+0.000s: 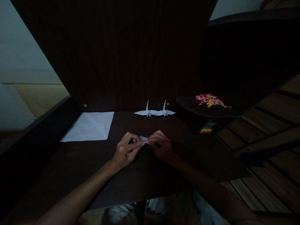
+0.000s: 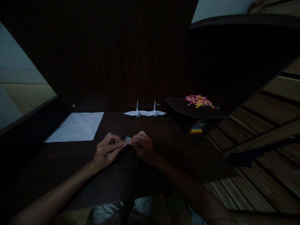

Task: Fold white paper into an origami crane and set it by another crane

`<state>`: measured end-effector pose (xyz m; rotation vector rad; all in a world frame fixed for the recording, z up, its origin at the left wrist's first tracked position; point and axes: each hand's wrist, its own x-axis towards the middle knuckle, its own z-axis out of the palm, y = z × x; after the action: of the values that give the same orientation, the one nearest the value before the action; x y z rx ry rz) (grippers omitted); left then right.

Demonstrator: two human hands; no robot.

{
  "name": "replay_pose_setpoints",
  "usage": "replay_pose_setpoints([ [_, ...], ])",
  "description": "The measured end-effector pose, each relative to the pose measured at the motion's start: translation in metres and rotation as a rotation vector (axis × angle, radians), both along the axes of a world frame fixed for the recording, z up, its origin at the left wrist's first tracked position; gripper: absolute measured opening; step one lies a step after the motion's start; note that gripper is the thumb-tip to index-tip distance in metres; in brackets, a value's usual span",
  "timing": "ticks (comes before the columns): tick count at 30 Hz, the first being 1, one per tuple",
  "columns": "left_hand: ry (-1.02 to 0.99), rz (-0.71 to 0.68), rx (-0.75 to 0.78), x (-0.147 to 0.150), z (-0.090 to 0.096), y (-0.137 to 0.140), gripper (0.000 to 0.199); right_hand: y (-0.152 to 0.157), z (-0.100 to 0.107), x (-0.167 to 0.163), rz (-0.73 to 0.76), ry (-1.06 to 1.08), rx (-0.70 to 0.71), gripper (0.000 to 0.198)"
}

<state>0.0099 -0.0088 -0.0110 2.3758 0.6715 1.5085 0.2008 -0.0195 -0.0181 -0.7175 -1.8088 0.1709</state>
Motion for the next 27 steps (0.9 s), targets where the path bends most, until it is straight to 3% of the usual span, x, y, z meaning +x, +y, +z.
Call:
replay_pose_setpoints([
  [7, -0.089, 0.057, -0.275, 0.001, 0.007, 0.001, 0.012, 0.002, 0.009, 0.005, -0.099, 0.059, -0.131, 0.004],
  [12, -0.133, 0.05, -0.528, -0.003, 0.009, 0.008, 0.016, 0.007, 0.002, 0.007, -0.1, 0.176, -0.393, 0.011],
  [16, -0.177, 0.09, -0.635, -0.004, 0.007, 0.012, 0.025, 0.008, -0.001, 0.005, -0.043, 0.334, -0.652, 0.017],
  [20, -0.228, 0.04, -0.761, -0.005, 0.006, 0.012, 0.032, 0.01, 0.005, 0.004, -0.036, 0.428, -0.771, 0.019],
  [24, -0.222, -0.057, -0.789, -0.005, 0.008, 0.01, 0.033, 0.015, 0.006, 0.005, 0.0, 0.509, -0.835, 0.023],
  [27, -0.209, -0.027, -0.761, -0.003, 0.008, 0.01, 0.028, 0.018, 0.004, 0.005, 0.039, 0.536, -0.851, 0.028],
])
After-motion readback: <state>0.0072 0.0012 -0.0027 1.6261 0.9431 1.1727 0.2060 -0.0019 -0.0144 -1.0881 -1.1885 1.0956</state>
